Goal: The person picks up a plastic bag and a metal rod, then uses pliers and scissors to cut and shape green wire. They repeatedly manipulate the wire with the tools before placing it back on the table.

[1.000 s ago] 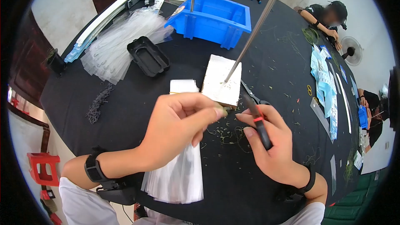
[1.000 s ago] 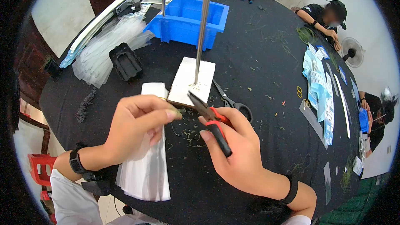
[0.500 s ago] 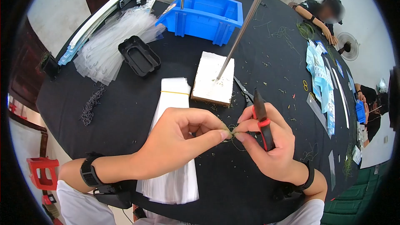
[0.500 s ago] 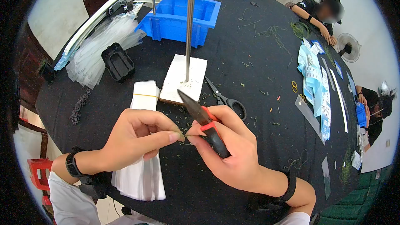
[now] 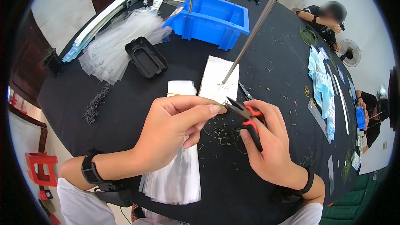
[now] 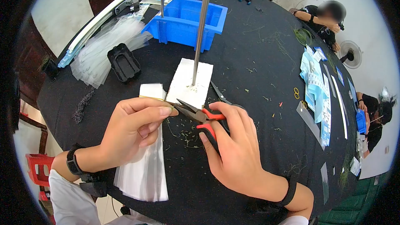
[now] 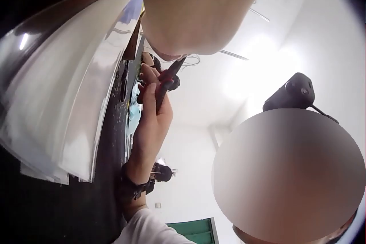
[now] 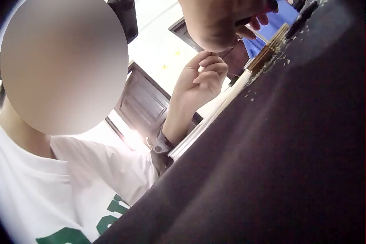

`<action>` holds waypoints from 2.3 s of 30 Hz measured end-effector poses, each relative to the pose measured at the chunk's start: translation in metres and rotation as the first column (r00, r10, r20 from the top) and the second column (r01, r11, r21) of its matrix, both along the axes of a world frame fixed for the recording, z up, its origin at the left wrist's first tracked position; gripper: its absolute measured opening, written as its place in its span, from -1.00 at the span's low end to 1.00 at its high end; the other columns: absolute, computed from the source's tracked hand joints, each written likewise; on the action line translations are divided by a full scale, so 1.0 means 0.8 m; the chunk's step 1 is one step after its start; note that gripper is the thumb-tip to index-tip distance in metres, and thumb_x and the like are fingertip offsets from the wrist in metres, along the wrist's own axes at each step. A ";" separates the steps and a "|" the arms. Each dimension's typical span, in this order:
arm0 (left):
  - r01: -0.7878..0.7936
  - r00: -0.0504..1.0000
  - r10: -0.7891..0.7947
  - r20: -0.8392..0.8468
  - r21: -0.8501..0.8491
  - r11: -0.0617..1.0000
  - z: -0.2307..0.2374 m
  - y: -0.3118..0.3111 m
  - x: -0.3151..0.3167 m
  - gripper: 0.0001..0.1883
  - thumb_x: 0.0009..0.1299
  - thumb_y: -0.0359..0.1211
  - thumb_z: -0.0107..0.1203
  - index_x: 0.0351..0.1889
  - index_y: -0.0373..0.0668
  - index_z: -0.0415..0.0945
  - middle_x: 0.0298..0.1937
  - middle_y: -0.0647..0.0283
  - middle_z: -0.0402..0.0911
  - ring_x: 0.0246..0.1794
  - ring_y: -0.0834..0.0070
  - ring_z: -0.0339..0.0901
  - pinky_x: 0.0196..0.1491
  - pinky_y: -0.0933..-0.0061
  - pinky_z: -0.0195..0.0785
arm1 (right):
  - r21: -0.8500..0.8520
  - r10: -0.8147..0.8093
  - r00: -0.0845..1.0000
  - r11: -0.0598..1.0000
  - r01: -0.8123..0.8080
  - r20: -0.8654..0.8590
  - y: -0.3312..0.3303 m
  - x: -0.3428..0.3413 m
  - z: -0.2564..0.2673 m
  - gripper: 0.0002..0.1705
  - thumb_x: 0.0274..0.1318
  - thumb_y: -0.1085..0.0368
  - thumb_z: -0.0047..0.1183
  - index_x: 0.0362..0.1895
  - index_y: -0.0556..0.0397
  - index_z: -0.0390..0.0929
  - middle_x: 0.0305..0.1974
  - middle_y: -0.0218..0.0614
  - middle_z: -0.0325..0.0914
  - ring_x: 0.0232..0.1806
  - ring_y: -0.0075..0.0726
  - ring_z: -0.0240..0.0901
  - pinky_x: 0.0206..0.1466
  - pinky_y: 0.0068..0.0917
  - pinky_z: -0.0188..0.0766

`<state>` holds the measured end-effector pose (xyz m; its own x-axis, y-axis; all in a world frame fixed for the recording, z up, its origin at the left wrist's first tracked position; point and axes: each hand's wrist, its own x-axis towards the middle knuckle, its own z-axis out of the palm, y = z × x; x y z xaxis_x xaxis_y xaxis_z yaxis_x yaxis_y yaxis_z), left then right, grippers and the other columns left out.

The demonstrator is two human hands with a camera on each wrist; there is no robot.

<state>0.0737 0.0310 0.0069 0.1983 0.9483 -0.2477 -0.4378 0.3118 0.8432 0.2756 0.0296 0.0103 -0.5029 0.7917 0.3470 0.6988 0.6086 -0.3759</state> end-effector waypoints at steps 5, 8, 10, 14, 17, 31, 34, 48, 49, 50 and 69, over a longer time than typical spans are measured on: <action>0.002 1.000 -0.002 -0.031 0.010 1.000 0.000 0.000 0.000 -0.84 0.25 -0.48 0.10 -0.27 -0.40 0.58 -0.62 0.40 0.41 -0.70 0.82 0.15 -0.73 0.75 -0.04 | 0.064 0.008 0.998 0.998 -0.012 0.056 0.000 0.001 -0.001 -0.72 -0.15 0.42 0.16 -0.27 0.25 0.48 -0.04 -0.14 0.32 -0.04 -0.04 0.27 -0.05 -0.22 0.21; 0.003 0.999 -0.002 -0.051 0.026 1.000 -0.002 0.000 -0.001 -0.84 0.25 -0.49 0.10 -0.26 -0.40 0.58 -0.60 0.38 0.45 -0.69 0.82 0.16 -0.73 0.75 -0.03 | 0.102 0.015 0.999 0.995 -0.020 0.053 0.001 0.002 -0.004 -0.72 -0.18 0.42 0.18 -0.29 0.24 0.48 -0.07 -0.17 0.33 -0.09 -0.07 0.28 -0.10 -0.23 0.19; 0.012 0.999 -0.010 -0.050 0.050 0.999 -0.003 -0.001 -0.001 -0.83 0.25 -0.49 0.10 -0.26 -0.40 0.58 -0.59 0.37 0.47 -0.68 0.82 0.17 -0.73 0.75 -0.03 | 0.134 0.002 0.998 0.991 -0.010 0.061 0.001 0.001 -0.003 -0.72 -0.20 0.42 0.18 -0.31 0.23 0.49 -0.09 -0.19 0.34 -0.11 -0.08 0.28 -0.13 -0.24 0.19; -0.025 0.996 0.029 -0.081 0.056 0.998 -0.004 -0.001 0.001 -0.85 0.29 -0.44 0.11 -0.28 -0.34 0.61 -0.66 0.39 0.39 -0.79 0.76 0.21 -0.73 0.72 -0.03 | 0.164 -0.015 0.998 0.986 0.005 0.058 0.001 0.001 -0.001 -0.71 -0.23 0.42 0.19 -0.31 0.22 0.49 -0.10 -0.19 0.34 -0.11 -0.09 0.28 -0.14 -0.25 0.18; -0.020 0.997 0.024 -0.067 0.068 0.997 -0.006 0.000 0.000 -0.85 0.29 -0.44 0.10 -0.27 -0.33 0.61 -0.65 0.39 0.40 -0.78 0.76 0.21 -0.73 0.72 -0.03 | 0.168 -0.015 0.997 0.986 0.003 0.069 0.000 0.001 -0.001 -0.71 -0.23 0.42 0.19 -0.31 0.22 0.50 -0.10 -0.18 0.34 -0.11 -0.08 0.28 -0.14 -0.24 0.18; -0.031 0.996 0.035 -0.085 0.048 0.998 -0.003 -0.002 0.002 -0.83 0.26 -0.47 0.10 -0.25 -0.39 0.58 -0.65 0.44 0.34 -0.71 0.84 0.13 -0.74 0.76 -0.04 | 0.146 -0.022 1.000 0.989 0.019 0.020 0.000 0.001 -0.005 -0.73 -0.24 0.48 0.18 -0.33 0.27 0.49 -0.15 -0.12 0.32 -0.16 -0.07 0.28 -0.16 -0.27 0.23; -0.046 0.994 0.052 -0.092 0.065 0.997 -0.004 -0.001 0.003 -0.83 0.26 -0.46 0.10 -0.24 -0.39 0.58 -0.66 0.45 0.32 -0.72 0.84 0.13 -0.74 0.76 -0.04 | 0.151 -0.017 0.999 0.989 0.011 0.036 0.001 0.002 -0.006 -0.72 -0.23 0.44 0.19 -0.32 0.25 0.49 -0.15 -0.13 0.31 -0.15 -0.07 0.27 -0.16 -0.25 0.21; -0.029 0.992 0.042 -0.116 0.112 0.993 -0.009 -0.001 0.002 -0.84 0.27 -0.49 0.10 -0.25 -0.39 0.58 -0.56 0.32 0.51 -0.74 0.82 0.17 -0.74 0.76 -0.01 | 0.147 0.003 1.000 0.989 -0.005 0.019 -0.001 0.000 -0.003 -0.81 -0.26 0.51 0.20 -0.43 0.27 0.52 -0.40 -0.19 0.30 -0.41 -0.19 0.29 -0.44 -0.42 0.22; -0.028 0.991 0.044 -0.130 0.127 0.991 -0.009 -0.001 0.002 -0.85 0.27 -0.49 0.10 -0.25 -0.38 0.58 -0.53 0.29 0.54 -0.74 0.81 0.18 -0.74 0.76 -0.01 | 0.147 0.023 1.000 0.989 -0.023 0.002 0.001 0.003 -0.008 -0.79 -0.28 0.47 0.23 -0.46 0.27 0.51 -0.42 -0.20 0.28 -0.45 -0.21 0.28 -0.49 -0.42 0.22; -0.024 0.987 0.045 -0.155 0.137 0.990 -0.009 -0.001 0.003 -0.85 0.28 -0.48 0.10 -0.25 -0.38 0.59 -0.52 0.27 0.56 -0.75 0.81 0.19 -0.74 0.75 -0.01 | 0.147 0.043 0.999 0.988 -0.040 -0.014 0.001 0.005 -0.010 -0.77 -0.30 0.44 0.26 -0.49 0.27 0.50 -0.45 -0.21 0.26 -0.49 -0.22 0.28 -0.54 -0.41 0.21; -0.003 0.927 0.120 -0.357 0.311 0.950 -0.005 -0.003 0.002 -0.86 0.27 -0.45 0.14 -0.29 -0.34 0.62 -0.60 0.31 0.54 -0.73 0.79 0.27 -0.69 0.74 0.02 | -0.294 0.005 0.978 0.953 -0.068 -0.211 0.009 0.011 -0.003 -0.88 -0.04 0.44 0.13 -0.35 0.19 0.61 -0.51 -0.26 0.36 -0.56 -0.37 0.30 -0.48 -0.52 0.22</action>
